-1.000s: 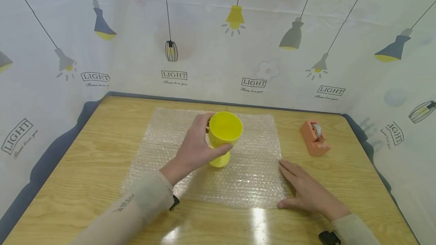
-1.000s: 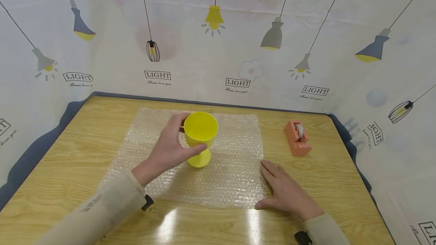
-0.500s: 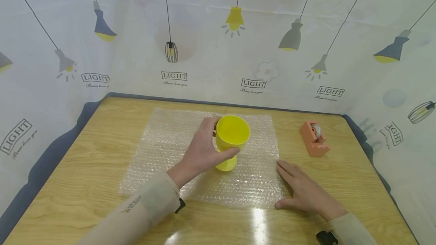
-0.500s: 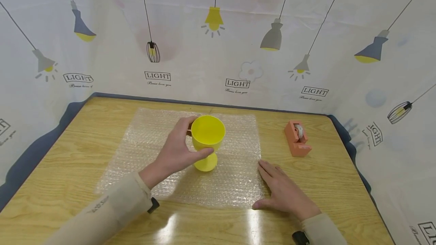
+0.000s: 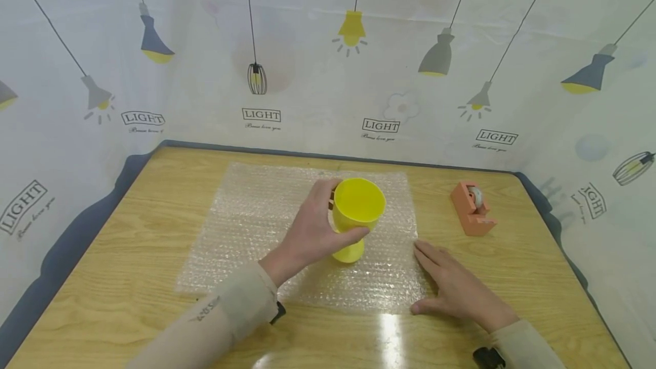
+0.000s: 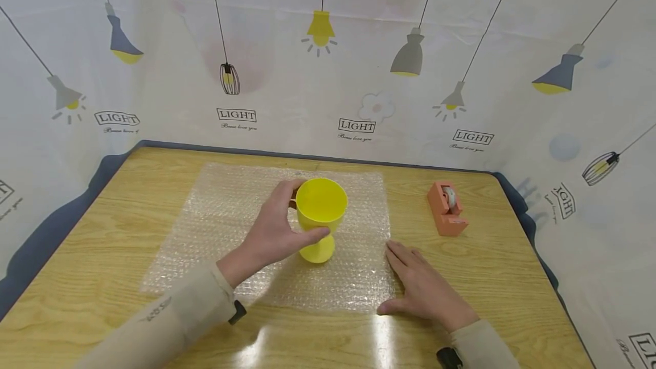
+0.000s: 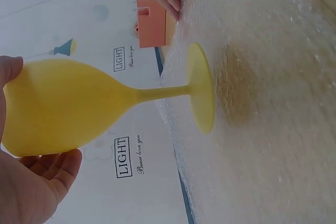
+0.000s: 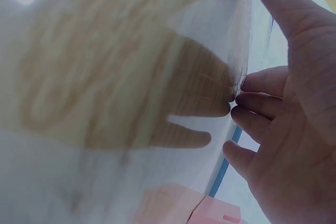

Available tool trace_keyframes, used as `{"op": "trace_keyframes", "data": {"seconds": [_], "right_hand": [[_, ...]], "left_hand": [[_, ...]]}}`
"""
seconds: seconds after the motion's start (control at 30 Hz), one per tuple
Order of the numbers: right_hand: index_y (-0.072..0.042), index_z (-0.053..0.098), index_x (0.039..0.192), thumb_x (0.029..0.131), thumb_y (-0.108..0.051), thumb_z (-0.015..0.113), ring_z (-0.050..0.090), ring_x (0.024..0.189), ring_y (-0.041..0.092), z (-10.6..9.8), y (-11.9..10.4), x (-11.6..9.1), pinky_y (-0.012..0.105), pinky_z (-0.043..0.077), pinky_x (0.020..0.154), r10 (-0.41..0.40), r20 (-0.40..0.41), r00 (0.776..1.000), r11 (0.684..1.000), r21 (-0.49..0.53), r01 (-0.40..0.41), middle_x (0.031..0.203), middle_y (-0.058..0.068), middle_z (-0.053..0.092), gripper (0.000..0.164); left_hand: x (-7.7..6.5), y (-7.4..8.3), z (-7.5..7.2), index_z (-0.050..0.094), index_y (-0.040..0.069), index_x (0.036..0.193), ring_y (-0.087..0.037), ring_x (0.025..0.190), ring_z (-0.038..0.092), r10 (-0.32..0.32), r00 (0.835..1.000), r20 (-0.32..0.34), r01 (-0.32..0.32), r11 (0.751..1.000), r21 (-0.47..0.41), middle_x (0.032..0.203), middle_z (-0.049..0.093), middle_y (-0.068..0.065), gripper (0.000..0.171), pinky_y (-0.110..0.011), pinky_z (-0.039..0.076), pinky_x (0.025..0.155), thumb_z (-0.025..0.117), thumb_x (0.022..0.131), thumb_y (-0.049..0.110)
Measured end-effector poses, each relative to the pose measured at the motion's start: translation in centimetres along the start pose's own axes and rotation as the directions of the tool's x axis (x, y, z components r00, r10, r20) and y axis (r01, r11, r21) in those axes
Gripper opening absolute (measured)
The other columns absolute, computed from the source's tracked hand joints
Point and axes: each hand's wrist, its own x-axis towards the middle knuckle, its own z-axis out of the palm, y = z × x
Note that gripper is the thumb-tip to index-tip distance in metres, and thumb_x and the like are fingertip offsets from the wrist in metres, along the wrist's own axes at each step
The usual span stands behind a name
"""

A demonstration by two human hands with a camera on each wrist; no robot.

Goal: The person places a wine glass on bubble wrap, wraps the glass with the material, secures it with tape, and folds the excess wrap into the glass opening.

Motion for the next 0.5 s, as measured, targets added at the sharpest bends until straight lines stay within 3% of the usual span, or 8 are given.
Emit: {"op": "trace_keyframes", "data": {"seconds": [0.23,0.5], "right_hand": [[0.010,0.040,0.152,0.078,-0.071,0.074,0.039,0.145,0.045,-0.1,-0.3,0.2,0.064,0.036,0.115,0.008,0.010,1.000,1.000,-0.001,-0.008,0.162,0.027,0.035,0.115],[0.009,0.039,0.153,0.079,-0.072,0.072,0.039,0.146,0.045,0.0,-0.3,0.3,0.064,0.036,0.116,0.018,0.023,1.000,1.000,0.007,-0.018,0.163,0.026,0.033,0.115]], "left_hand": [[-0.1,0.3,0.7,0.048,0.008,0.141,-0.017,0.110,0.054,0.011,1.000,0.020,-0.011,1.000,0.005,0.126,0.055,-0.003,0.081,-0.038,0.054,0.090,0.091,0.077,0.030],[-0.1,0.5,1.6,0.047,0.008,0.142,-0.019,0.110,0.055,0.017,0.999,0.043,-0.016,1.000,-0.013,0.127,0.054,-0.005,0.082,-0.043,0.056,0.091,0.091,0.077,0.031]]}}
